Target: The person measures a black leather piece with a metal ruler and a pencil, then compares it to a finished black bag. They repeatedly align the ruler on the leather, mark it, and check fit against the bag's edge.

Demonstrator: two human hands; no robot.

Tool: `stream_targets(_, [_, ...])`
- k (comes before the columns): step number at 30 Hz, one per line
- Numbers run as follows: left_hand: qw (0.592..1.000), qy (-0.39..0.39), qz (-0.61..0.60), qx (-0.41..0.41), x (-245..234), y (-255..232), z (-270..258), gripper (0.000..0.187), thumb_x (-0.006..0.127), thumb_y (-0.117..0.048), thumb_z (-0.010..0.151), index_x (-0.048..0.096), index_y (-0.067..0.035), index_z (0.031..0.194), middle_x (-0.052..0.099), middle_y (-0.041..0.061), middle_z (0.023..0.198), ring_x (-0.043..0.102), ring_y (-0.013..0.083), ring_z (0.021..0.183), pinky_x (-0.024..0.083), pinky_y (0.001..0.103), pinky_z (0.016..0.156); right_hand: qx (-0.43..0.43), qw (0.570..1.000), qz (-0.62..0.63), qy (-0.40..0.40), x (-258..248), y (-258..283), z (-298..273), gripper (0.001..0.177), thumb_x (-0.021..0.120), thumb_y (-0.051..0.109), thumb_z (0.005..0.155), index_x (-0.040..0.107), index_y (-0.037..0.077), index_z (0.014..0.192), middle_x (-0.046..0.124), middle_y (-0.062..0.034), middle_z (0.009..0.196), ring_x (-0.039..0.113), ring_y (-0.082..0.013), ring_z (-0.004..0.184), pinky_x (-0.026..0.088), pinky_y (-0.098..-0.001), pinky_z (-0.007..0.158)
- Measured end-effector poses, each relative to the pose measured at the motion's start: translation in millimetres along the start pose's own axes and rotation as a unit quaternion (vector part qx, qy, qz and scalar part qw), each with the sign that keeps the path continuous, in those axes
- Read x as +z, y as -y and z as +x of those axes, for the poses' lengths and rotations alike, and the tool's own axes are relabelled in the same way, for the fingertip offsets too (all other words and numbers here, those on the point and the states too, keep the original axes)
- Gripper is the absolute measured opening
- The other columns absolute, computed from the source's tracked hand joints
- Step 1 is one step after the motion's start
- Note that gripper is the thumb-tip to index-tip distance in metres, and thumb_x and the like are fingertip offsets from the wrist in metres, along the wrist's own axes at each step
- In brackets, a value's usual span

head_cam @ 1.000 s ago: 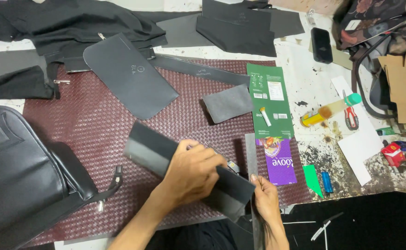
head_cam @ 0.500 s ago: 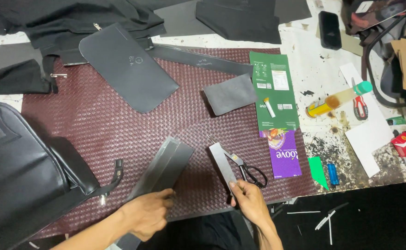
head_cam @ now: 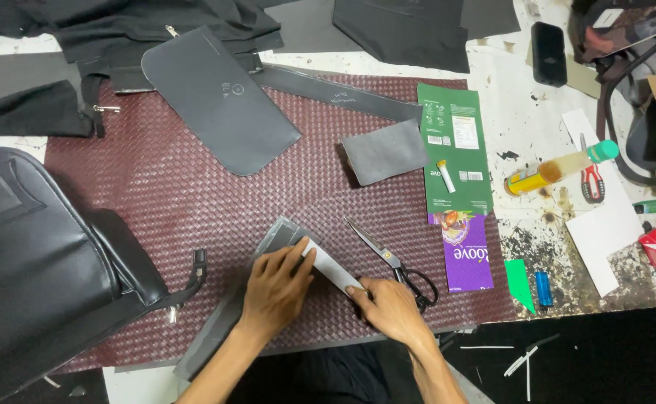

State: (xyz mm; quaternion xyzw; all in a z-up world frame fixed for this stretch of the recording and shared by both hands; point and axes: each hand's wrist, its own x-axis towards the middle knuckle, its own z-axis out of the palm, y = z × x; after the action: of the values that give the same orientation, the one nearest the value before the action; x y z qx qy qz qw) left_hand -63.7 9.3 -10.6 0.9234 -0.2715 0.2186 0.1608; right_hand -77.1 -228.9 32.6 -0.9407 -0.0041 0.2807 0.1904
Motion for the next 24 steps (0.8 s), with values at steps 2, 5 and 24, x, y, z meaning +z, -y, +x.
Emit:
stream_targets(2, [1.000,0.002,0.010,-0.010,7.0,-0.6,-5.1,0.040,0.061,-0.025,0.096,0.061,-0.014,0.134,0.057,0.005,0.148,0.060,0.0230,0.118,0.045,0.040,0.088,-0.004,1.000,-0.025,0.008,-4.4,6.4,7.9,0.045,0.052,0.051,0.101,0.059,0.013,0.078,0.072,-0.0175,0.080,0.066,-0.0436,0.087,0.042,-0.0535,0.073])
stream_targets(5, [0.999,0.010,0.028,-0.030,15.3,-0.8,-12.6,0.043,0.064,-0.027,0.093,0.062,-0.015,0.134,0.058,0.003,0.148,0.060,0.0219,0.119,0.045,0.040,0.088,-0.015,0.999,-0.052,0.008,-3.6,10.4,14.8,0.045,0.051,0.051,0.101,0.065,0.013,0.084,0.073,-0.0206,0.083,0.066,-0.0466,0.090,0.045,-0.0555,0.075])
stream_targets(24, [0.994,0.028,0.093,-0.056,18.8,-4.0,-18.8,0.052,0.055,-0.018,0.082,0.065,-0.017,0.133,0.058,-0.003,0.148,0.059,0.0196,0.112,0.039,0.037,0.083,0.004,0.940,-0.062,-0.335,17.6,-49.4,3.9,0.046,0.066,0.048,0.093,0.066,0.016,0.126,0.057,-0.0069,0.102,0.067,-0.0324,0.067,0.054,-0.0483,0.046])
